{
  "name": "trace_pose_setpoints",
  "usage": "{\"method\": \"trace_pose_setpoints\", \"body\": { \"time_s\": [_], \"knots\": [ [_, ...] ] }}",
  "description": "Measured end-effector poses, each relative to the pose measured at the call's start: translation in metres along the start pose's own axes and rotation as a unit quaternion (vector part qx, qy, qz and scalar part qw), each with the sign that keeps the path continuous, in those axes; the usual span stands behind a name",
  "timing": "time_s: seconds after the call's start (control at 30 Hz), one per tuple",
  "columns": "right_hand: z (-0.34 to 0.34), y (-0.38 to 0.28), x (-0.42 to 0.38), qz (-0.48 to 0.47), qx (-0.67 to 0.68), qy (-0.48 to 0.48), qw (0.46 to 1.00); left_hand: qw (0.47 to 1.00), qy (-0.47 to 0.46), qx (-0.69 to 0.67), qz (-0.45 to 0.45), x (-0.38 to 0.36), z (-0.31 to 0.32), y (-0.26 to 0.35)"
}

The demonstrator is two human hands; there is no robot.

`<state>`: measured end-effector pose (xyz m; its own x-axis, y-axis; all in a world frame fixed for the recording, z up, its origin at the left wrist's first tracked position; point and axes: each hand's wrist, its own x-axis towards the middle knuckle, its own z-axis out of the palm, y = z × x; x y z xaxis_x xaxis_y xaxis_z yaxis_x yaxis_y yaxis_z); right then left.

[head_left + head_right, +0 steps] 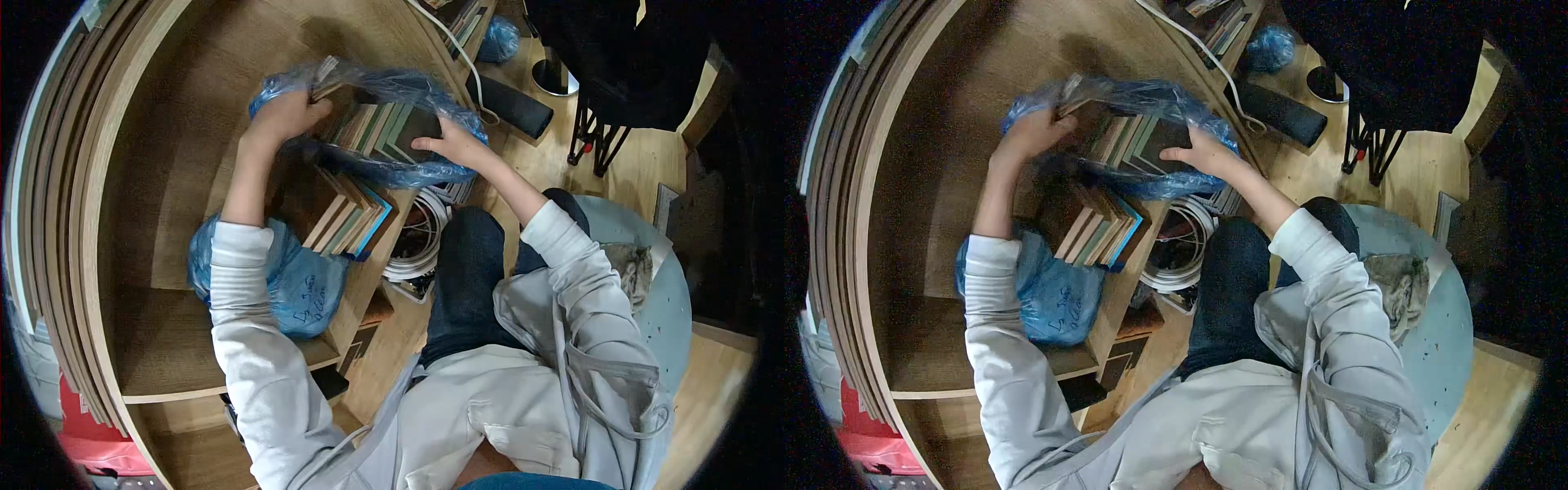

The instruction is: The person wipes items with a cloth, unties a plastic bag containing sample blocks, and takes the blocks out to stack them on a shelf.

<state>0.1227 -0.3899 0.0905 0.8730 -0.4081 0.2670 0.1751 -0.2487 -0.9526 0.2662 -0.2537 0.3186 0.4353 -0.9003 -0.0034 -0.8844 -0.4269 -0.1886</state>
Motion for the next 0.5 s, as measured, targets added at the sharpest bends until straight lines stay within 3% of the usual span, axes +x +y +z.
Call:
{"method": "trace_pose_setpoints", "body": {
  "time_s": [0.03, 0.2, 0.3, 0.33, 0.43, 0.47, 0.5],
  "knots": [
    [-0.002, 0.0, 0.003, 0.008, 0.043, -0.037, 0.998, 1.0, 0.012, -0.022, -0.002, -0.002, -0.004, 0.004],
    [-0.001, 0.017, 0.014, -0.023, 0.051, -0.025, 0.998, 0.989, 0.006, -0.15, -0.007, -0.005, -0.014, -0.009],
    [-0.005, 0.007, 0.012, 0.005, -0.085, 0.023, 0.996, 0.89, -0.102, -0.428, -0.12, -0.031, -0.031, -0.009],
    [-0.004, 0.008, 0.012, 0.002, -0.084, 0.015, 0.996, 0.889, -0.098, -0.429, -0.129, -0.042, -0.03, -0.012],
    [-0.003, 0.007, 0.015, -0.085, -0.145, 0.078, 0.983, 0.838, 0.025, -0.543, -0.047, -0.083, -0.031, -0.022],
    [-0.002, 0.004, 0.016, -0.086, -0.143, 0.077, 0.983, 0.838, 0.026, -0.542, -0.048, -0.098, -0.031, -0.02],
    [-0.002, 0.001, 0.016, -0.049, -0.132, 0.066, 0.988, 0.866, 0.102, -0.489, -0.019, -0.116, -0.032, -0.015]
  ]
}}
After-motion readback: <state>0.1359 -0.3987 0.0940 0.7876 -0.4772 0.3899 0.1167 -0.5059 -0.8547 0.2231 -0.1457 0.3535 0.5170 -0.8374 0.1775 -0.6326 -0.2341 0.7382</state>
